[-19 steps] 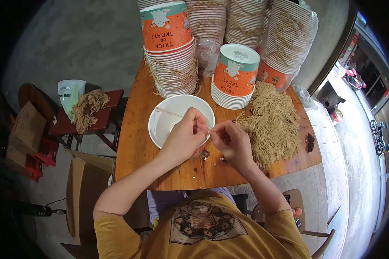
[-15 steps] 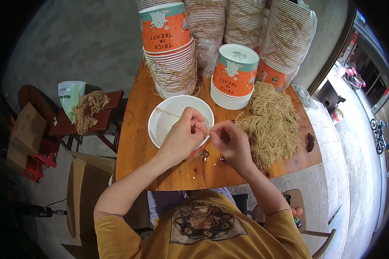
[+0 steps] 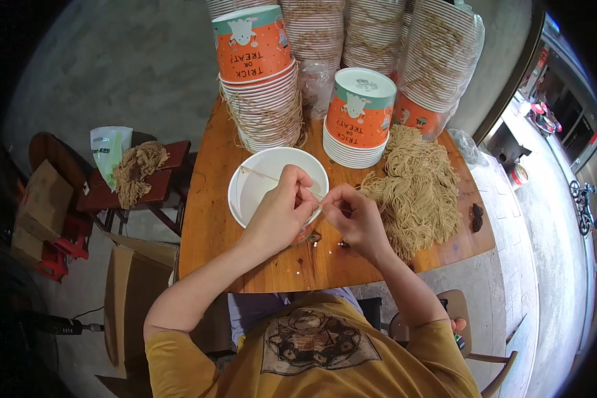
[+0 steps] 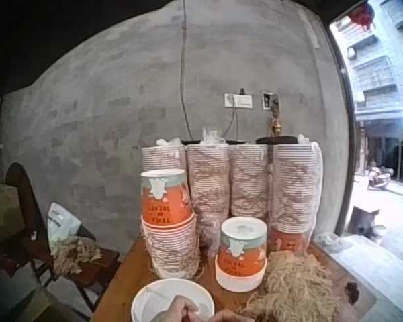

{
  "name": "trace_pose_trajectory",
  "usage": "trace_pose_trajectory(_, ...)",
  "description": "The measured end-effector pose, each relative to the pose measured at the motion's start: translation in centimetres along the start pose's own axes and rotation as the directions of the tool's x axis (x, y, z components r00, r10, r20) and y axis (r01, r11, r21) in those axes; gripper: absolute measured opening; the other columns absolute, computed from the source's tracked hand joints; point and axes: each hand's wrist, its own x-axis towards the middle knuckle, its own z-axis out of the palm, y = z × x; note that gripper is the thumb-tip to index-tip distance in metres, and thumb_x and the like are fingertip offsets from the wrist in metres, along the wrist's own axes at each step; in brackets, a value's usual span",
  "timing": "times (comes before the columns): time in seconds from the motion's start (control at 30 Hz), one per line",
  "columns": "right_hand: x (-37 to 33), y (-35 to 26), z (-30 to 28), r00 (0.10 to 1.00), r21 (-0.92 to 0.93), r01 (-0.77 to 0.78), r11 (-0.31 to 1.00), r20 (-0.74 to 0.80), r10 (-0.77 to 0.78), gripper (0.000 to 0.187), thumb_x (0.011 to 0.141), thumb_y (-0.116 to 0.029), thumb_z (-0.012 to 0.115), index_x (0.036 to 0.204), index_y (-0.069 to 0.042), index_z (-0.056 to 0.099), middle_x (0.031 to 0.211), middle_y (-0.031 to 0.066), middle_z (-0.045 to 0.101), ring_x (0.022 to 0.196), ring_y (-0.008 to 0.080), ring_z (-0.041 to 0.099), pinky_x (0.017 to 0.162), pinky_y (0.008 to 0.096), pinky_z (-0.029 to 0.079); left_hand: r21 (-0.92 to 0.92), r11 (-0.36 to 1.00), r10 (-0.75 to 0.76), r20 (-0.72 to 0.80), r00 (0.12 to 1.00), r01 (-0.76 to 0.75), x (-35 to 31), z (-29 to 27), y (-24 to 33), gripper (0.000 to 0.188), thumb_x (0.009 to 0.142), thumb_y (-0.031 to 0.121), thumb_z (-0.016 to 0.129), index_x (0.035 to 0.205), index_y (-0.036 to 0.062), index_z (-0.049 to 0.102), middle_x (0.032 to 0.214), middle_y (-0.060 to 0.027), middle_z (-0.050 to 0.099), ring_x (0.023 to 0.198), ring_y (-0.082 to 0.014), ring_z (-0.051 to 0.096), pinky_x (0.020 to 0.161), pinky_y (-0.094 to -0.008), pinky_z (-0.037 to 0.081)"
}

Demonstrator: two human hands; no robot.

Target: Threading and tying strings through pre-punched holes in paper bowls to create handles.

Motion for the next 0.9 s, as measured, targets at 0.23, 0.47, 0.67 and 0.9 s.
trace_pose_trajectory(0.23, 0.1, -0.1, -0.2, 0.953, 0.427, -0.301, 0.853, 0.179, 0.246, 0.007, 0.090, -0.013, 0.058, 0.092, -0.006, 0.059, 0.068, -0.0095, 0.046, 0.055, -0.0011, 0.035, 0.049, 0.0174, 0.027, 0.103, 0.984, 0.142, 0.016, 0.990, -0.143, -0.5, -0.1, 0.1, 0.012, 0.088, 0.005, 0.055, 0.092, 0.0024, 0.044, 0.078, -0.0117, 0.056, 0.071, -0.0275, 0.058, 0.065, -0.0354, 0.046)
trace_pose_trajectory(0.47, -0.2, -0.1, -0.2, 0.915, 0.547, -0.401, 0.735, 0.202, 0.349, 0.006, 0.090, -0.013, 0.059, 0.093, -0.008, 0.059, 0.065, -0.0088, 0.044, 0.048, -0.0005, 0.031, 0.042, 0.0170, 0.021, 0.277, 0.908, 0.324, 0.006, 0.946, -0.313, -1.2, 0.4, -0.4, 0.011, 0.086, 0.003, 0.055, 0.091, 0.0024, 0.046, 0.087, -0.0132, 0.055, 0.079, -0.0316, 0.058, 0.067, -0.0396, 0.046)
trace_pose_trajectory(0.67, -0.1, -0.3, -0.2, 0.906, 0.562, -0.420, 0.712, 0.213, 0.366, 0.008, 0.090, -0.014, 0.060, 0.093, -0.007, 0.060, 0.066, -0.0087, 0.045, 0.048, -0.0004, 0.030, 0.042, 0.0177, 0.021, 0.269, 0.914, 0.322, -0.025, 0.946, -0.304, -1.4, 0.7, -0.3, 0.012, 0.086, 0.007, 0.057, 0.092, 0.0019, 0.047, 0.085, -0.0132, 0.056, 0.078, -0.0319, 0.059, 0.067, -0.0398, 0.047)
trace_pose_trajectory(0.9, 0.0, 0.3, -0.3, 0.942, 0.446, -0.336, 0.830, 0.171, 0.289, 0.012, 0.091, -0.015, 0.059, 0.097, -0.004, 0.062, 0.079, -0.0051, 0.058, 0.065, 0.0011, 0.047, 0.059, 0.0174, 0.037, 0.135, 0.991, 0.020, -0.003, 1.000, -0.019, -0.6, 0.3, 0.0, 0.015, 0.092, 0.015, 0.051, 0.091, 0.0002, 0.048, 0.080, -0.0135, 0.060, 0.074, -0.0287, 0.061, 0.066, -0.0374, 0.047)
